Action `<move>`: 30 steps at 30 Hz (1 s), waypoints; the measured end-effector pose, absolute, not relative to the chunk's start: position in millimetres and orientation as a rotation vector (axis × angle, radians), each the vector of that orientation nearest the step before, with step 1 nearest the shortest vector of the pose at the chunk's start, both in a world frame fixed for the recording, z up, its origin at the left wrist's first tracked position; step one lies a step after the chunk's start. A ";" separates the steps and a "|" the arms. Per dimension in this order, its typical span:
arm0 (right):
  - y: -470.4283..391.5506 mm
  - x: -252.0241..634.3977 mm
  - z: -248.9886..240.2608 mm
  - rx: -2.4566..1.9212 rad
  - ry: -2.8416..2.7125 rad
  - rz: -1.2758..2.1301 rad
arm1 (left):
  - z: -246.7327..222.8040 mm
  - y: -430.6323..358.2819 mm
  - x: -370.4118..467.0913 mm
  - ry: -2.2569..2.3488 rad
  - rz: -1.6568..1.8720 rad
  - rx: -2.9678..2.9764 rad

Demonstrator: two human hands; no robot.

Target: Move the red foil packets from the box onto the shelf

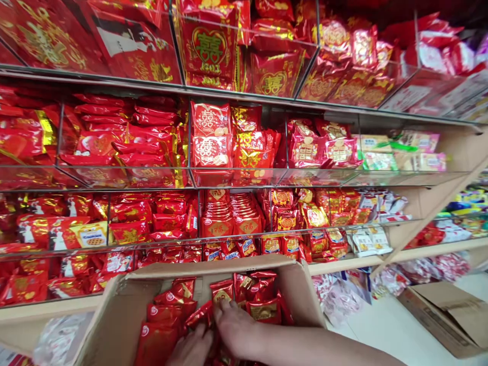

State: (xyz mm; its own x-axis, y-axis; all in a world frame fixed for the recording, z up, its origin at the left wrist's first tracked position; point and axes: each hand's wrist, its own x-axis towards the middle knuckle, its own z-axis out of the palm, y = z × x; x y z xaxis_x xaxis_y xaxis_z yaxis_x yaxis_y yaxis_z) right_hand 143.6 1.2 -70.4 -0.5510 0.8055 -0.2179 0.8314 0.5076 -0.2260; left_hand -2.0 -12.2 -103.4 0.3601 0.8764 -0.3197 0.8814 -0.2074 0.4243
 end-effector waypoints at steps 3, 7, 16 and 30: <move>5.6 142.1 -87.4 1.584 2.554 -0.562 | -101.9 -7.8 -2.4 1.528 0.113 2.020; 4.4 144.5 -86.3 1.672 2.564 -0.637 | -105.1 -8.8 3.9 1.494 0.268 1.954; 7.8 159.4 -58.4 1.592 2.865 -0.894 | -63.3 -0.3 -12.1 1.272 0.509 1.848; 7.3 175.3 -9.1 1.933 3.318 -0.916 | -10.5 -7.5 11.9 1.426 1.027 1.584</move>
State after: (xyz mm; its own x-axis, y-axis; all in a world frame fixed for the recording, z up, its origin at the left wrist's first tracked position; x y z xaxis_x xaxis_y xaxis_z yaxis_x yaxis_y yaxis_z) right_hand 175.3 7.3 -9.1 -0.2866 0.8639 0.4142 0.5288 0.5032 -0.6835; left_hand 11.9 -7.5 -10.5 0.0540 0.9957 0.0759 0.3876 -0.0910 0.9173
